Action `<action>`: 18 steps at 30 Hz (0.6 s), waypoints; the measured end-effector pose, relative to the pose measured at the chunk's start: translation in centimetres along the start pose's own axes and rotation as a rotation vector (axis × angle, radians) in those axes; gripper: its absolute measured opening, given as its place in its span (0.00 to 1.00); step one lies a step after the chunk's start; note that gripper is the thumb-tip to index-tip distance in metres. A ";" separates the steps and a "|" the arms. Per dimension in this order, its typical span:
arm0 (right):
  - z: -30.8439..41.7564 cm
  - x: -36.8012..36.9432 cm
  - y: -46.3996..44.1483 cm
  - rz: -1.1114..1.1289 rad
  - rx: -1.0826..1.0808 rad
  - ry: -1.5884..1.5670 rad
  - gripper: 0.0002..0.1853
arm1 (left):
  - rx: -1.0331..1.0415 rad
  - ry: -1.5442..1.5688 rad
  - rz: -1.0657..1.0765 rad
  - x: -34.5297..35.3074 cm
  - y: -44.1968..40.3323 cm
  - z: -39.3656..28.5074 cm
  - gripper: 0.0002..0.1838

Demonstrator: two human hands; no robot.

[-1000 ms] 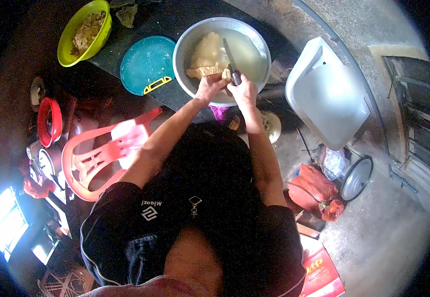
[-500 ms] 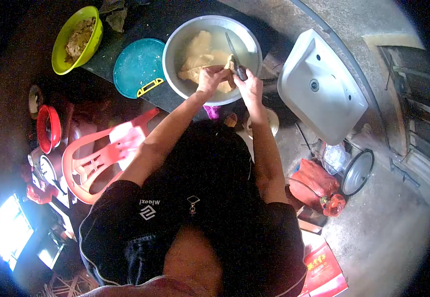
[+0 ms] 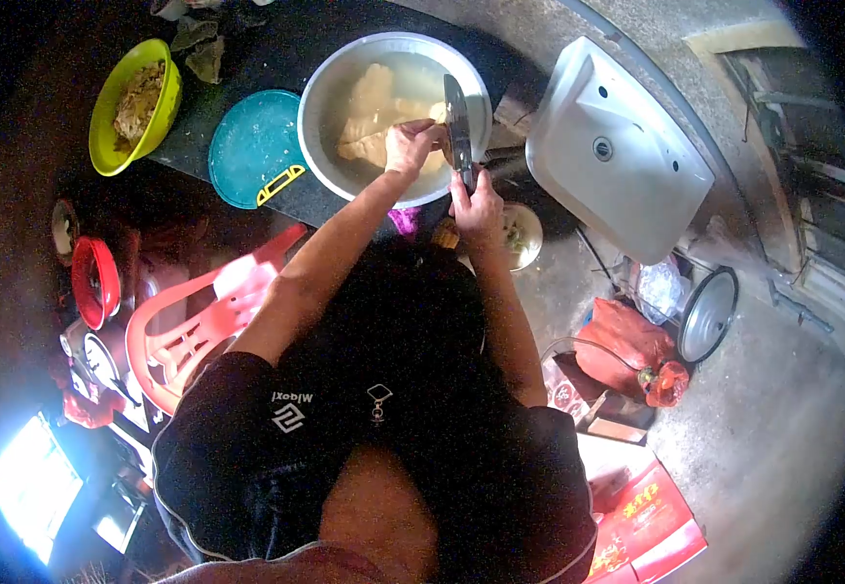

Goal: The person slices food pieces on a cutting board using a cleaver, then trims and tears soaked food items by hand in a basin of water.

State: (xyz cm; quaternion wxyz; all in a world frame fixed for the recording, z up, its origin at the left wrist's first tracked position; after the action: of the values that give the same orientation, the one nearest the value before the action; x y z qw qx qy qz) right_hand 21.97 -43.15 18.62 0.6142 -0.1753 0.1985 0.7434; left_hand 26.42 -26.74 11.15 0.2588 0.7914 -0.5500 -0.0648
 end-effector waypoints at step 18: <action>1.7 0.0 0.1 -0.096 -0.026 0.168 0.15 | 0.083 -0.174 -0.131 -0.1 -0.3 0.3 0.16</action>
State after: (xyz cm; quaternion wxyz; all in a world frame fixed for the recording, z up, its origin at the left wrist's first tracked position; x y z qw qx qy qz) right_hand 21.89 -42.31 20.14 0.6282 -0.2540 0.2310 0.6982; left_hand 26.51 -26.70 10.69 0.1723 0.8271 -0.5197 -0.1273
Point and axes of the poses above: each hand's wrist, its own y-axis away from the middle knuckle, its own x-axis out of the palm, z = x × y, the point moved 10 cm from there along -y, towards the middle knuckle, and after that the axes turned 5 degrees about -x, right-handed, at the moved point
